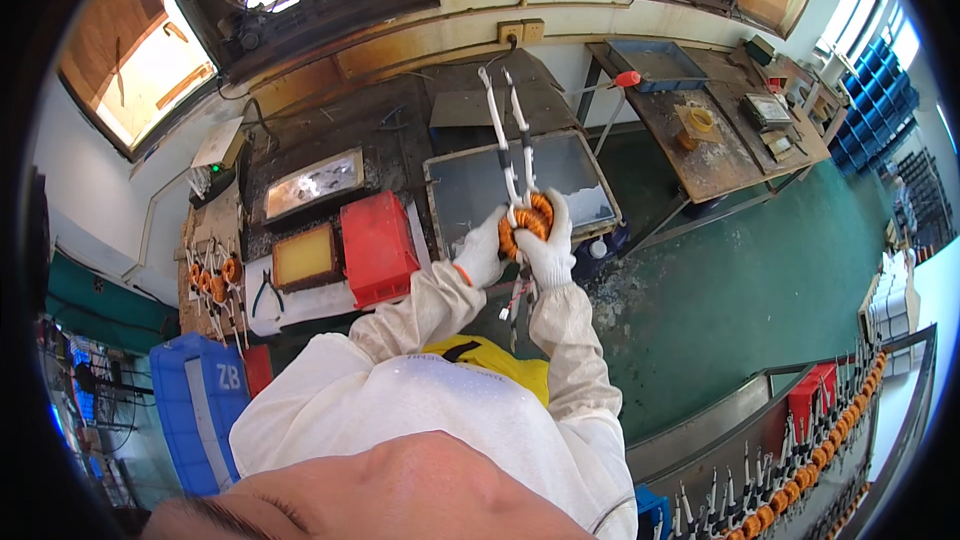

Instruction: The recorder dips copper wire coils into a soldering bath and then places them on an industrial storage rack.

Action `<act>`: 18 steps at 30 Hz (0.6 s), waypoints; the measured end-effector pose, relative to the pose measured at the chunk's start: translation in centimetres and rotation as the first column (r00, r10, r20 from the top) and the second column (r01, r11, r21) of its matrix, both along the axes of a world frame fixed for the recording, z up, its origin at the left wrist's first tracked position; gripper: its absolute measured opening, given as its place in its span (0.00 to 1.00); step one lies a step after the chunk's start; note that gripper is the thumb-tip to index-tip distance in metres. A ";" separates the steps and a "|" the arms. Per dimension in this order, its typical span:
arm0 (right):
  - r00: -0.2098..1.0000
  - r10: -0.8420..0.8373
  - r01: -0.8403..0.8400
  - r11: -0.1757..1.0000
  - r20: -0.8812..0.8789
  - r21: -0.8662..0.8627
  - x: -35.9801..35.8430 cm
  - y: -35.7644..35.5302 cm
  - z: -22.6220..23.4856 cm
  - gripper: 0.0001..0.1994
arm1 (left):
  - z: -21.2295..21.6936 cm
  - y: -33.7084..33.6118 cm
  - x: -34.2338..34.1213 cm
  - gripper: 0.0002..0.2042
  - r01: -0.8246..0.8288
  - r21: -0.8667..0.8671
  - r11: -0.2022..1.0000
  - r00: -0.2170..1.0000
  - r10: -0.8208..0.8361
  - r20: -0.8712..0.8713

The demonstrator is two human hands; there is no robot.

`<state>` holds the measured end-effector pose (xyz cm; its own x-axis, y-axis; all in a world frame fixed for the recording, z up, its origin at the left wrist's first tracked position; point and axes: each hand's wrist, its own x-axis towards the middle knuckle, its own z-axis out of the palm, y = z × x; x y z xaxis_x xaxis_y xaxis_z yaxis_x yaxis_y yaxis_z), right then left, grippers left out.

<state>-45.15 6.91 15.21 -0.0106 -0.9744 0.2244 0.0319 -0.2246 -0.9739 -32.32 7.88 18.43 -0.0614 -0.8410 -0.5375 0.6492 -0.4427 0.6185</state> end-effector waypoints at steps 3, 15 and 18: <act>0.964 -0.069 0.070 0.998 -0.256 -0.004 0.1 0.5 -2.0 0.40 | -7.2 -0.8 0.4 0.18 -0.003 0.025 1.000 0.998 0.004 -0.057; 0.552 0.177 0.007 0.976 -0.815 0.217 0.6 3.7 2.3 0.46 | -11.3 3.7 -0.5 0.20 0.196 0.179 0.964 0.854 -0.078 -0.515; 0.443 0.234 0.047 0.958 -0.865 0.283 1.9 3.5 3.8 0.46 | -14.7 3.6 -0.5 0.20 0.228 0.116 0.967 0.790 -0.114 -0.603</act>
<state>-43.30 10.39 18.99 0.1501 -0.9733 -0.1738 -0.8683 -0.0456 -0.4940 -32.78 11.46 3.76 -0.5463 -0.6829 -0.4850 0.7639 -0.6437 0.0458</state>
